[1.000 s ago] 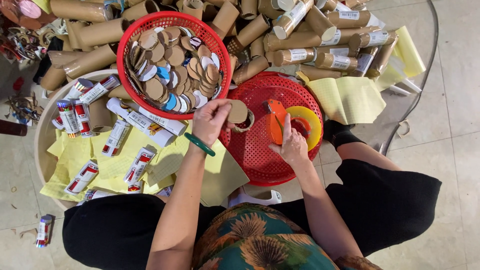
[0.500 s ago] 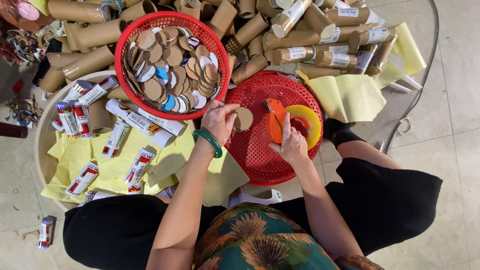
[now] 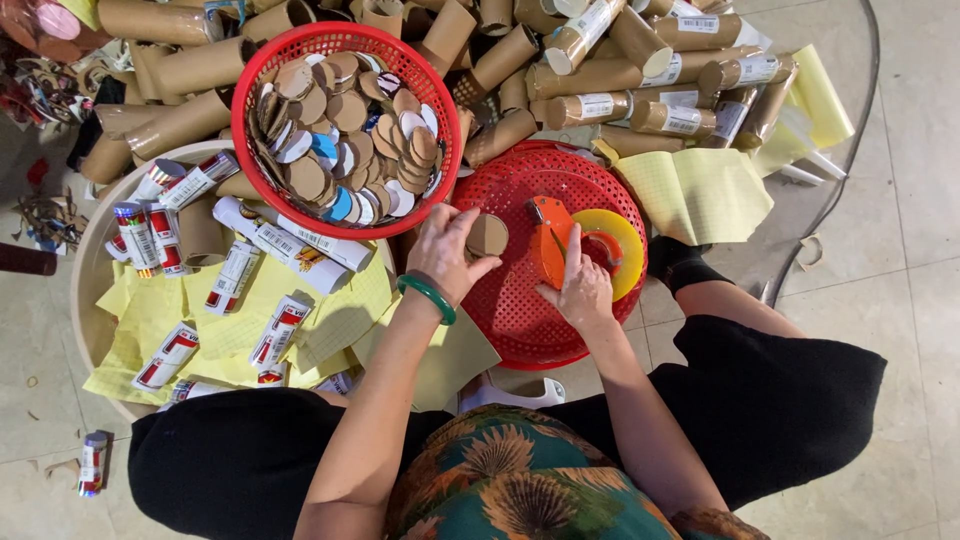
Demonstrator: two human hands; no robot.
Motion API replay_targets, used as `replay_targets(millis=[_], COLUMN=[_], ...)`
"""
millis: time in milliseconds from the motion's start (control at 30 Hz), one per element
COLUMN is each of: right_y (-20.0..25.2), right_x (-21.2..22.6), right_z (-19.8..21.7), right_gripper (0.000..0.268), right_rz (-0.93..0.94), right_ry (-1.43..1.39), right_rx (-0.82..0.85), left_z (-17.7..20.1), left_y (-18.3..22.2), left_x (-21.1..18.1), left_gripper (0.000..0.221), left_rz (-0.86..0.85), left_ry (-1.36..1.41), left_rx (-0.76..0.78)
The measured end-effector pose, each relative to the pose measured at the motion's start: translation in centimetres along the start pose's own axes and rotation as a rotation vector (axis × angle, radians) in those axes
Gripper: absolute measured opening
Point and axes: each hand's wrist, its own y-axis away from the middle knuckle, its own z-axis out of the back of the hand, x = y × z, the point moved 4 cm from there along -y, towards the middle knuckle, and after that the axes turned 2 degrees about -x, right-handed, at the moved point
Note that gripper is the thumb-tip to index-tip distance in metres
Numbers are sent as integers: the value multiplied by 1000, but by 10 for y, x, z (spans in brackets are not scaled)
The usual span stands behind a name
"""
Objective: The recorder is seen sitting on the floor, assembling incense coils and cardboard tubes.
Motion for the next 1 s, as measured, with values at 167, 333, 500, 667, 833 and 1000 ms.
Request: replay_targets(millis=[167, 333, 500, 667, 833, 1000], right_y=[1, 0, 0, -1, -2, 0], right_x=[4, 4, 3, 3, 2, 6], right_z=[6, 7, 6, 5, 3, 8], right_gripper=[130, 130, 132, 131, 130, 125], right_rz=[10, -5, -26, -26, -21, -32], right_ry=[5, 3, -15, -14, -4, -26], right_rx=[-10, -5, 25, 31, 19, -9], left_z=[-4, 5, 7, 2, 3, 2], left_y=[2, 3, 1, 2, 0, -1], left_x=[5, -1, -4, 0, -3, -3], left_gripper=[79, 76, 78, 75, 75, 79], left_rz=[-30, -63, 11, -42, -67, -24], left_ry=[24, 77, 100, 90, 61, 31], left_rx=[-41, -72, 12, -15, -31, 0])
